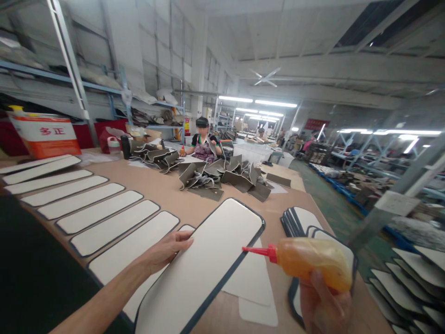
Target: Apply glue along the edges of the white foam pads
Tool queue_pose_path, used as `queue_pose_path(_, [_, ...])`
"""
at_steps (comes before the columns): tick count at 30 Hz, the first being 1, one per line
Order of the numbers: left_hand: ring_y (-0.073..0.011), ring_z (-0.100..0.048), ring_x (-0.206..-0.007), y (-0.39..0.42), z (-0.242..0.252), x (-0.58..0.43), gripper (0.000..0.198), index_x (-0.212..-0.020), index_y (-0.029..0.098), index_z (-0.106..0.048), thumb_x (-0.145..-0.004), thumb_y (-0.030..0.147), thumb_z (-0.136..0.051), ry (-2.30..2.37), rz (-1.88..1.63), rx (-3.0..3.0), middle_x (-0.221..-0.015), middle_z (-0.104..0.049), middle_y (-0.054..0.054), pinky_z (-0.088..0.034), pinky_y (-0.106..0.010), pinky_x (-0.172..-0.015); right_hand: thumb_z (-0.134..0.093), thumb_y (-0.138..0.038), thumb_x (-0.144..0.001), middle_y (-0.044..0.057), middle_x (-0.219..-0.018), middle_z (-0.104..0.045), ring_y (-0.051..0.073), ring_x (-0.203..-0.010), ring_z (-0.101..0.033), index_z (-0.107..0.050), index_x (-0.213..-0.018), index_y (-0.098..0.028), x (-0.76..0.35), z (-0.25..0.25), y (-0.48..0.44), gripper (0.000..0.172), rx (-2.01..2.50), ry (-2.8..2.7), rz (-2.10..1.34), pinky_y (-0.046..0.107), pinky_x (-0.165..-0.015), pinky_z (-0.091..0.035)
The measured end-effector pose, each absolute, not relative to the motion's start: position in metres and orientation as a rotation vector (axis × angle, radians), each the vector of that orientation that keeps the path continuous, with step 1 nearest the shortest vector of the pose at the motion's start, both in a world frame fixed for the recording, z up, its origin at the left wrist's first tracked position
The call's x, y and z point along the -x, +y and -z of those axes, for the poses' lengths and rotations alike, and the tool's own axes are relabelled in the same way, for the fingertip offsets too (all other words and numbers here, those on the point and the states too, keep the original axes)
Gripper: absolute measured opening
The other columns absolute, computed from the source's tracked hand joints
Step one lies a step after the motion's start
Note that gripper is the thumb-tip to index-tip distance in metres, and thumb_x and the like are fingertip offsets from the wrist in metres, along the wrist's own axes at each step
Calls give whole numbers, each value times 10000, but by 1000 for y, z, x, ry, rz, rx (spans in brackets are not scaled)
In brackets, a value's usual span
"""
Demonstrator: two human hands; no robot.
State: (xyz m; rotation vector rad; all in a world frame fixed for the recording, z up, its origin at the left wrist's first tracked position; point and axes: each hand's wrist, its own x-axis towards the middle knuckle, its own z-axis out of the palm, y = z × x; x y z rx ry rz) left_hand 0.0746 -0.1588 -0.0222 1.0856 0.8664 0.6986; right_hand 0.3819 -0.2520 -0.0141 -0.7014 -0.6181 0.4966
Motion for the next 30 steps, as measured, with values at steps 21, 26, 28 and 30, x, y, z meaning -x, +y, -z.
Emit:
queue_pose_path(21, [-169, -610, -801, -163, 9, -73, 413, -969, 169, -656, -632, 397, -723, 1060, -758, -1066, -867, -706, -28, -423, -212, -642, -738, -244, -616, 59, -837, -684, 207, -714, -643, -658, -908, -164, -360, 17, -255, 314, 791, -657, -632, 327, -700, -519])
queue_pose_path(26, [-146, -595, -721, -161, 9, -76, 413, -941, 162, -658, -614, 405, -731, 1083, -779, -1063, -804, -699, -13, -410, -206, -597, -768, -260, -577, 51, -819, -681, 209, -720, -641, -651, -943, -176, -358, 16, -259, 393, 806, -615, -678, 329, -698, -514])
queue_pose_path(28, [-138, -587, -693, -160, 8, -78, 409, -932, 162, -661, -604, 394, -738, 1100, -788, -1058, -786, -697, -9, -399, -202, -572, -777, -282, -572, 42, -769, -678, 201, -702, -639, -652, -927, -177, -356, 15, -260, 391, 814, -591, -688, 316, -693, -513])
queue_pose_path(30, [-144, -591, -700, -158, 6, -80, 399, -918, 161, -666, -590, 372, -749, 1103, -797, -1054, -784, -699, -12, -399, -205, -572, -781, -300, -572, 33, -730, -672, 189, -684, -637, -652, -900, -179, -354, 13, -261, 372, 823, -593, -688, 305, -694, -515])
